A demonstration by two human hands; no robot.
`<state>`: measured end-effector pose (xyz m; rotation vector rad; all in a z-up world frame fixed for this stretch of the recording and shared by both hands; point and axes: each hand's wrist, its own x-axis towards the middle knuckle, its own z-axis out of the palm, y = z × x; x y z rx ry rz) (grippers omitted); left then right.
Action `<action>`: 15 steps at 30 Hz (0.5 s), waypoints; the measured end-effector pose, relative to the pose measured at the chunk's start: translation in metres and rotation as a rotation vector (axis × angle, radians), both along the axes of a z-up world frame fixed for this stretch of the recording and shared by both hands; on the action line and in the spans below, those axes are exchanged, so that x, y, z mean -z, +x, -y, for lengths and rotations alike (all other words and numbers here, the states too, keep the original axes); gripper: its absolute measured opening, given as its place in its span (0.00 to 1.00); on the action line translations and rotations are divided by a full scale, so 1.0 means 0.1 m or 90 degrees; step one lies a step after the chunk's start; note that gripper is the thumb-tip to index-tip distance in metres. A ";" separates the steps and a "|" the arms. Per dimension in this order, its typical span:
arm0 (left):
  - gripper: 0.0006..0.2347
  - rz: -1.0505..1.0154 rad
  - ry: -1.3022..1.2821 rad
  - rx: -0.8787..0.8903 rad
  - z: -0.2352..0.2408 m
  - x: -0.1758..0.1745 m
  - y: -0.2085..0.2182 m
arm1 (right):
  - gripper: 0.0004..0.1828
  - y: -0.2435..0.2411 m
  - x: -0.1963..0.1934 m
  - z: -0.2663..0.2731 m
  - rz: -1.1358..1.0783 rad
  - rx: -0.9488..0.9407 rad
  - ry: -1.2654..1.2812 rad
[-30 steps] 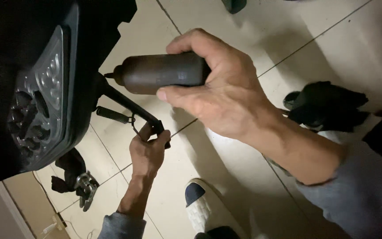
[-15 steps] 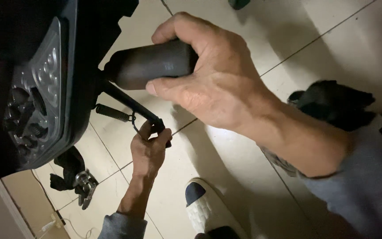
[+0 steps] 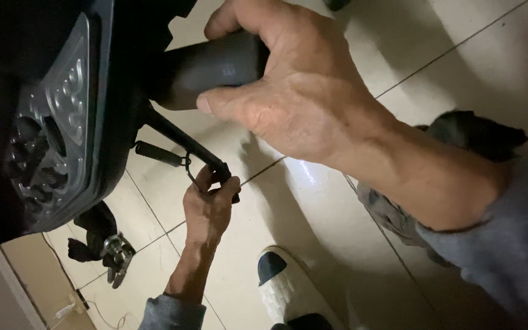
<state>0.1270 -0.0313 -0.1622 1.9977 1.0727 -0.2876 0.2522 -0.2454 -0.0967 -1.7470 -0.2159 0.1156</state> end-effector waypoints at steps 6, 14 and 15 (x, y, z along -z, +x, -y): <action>0.07 0.002 0.000 0.014 0.02 -0.02 0.00 | 0.22 0.00 0.01 -0.01 -0.046 0.015 0.005; 0.08 -0.027 0.010 -0.017 0.03 0.01 0.01 | 0.22 0.00 -0.04 0.06 -0.076 -0.006 0.009; 0.07 0.011 0.004 0.004 -0.05 0.12 -0.04 | 0.22 0.00 -0.03 0.07 -0.050 -0.012 0.011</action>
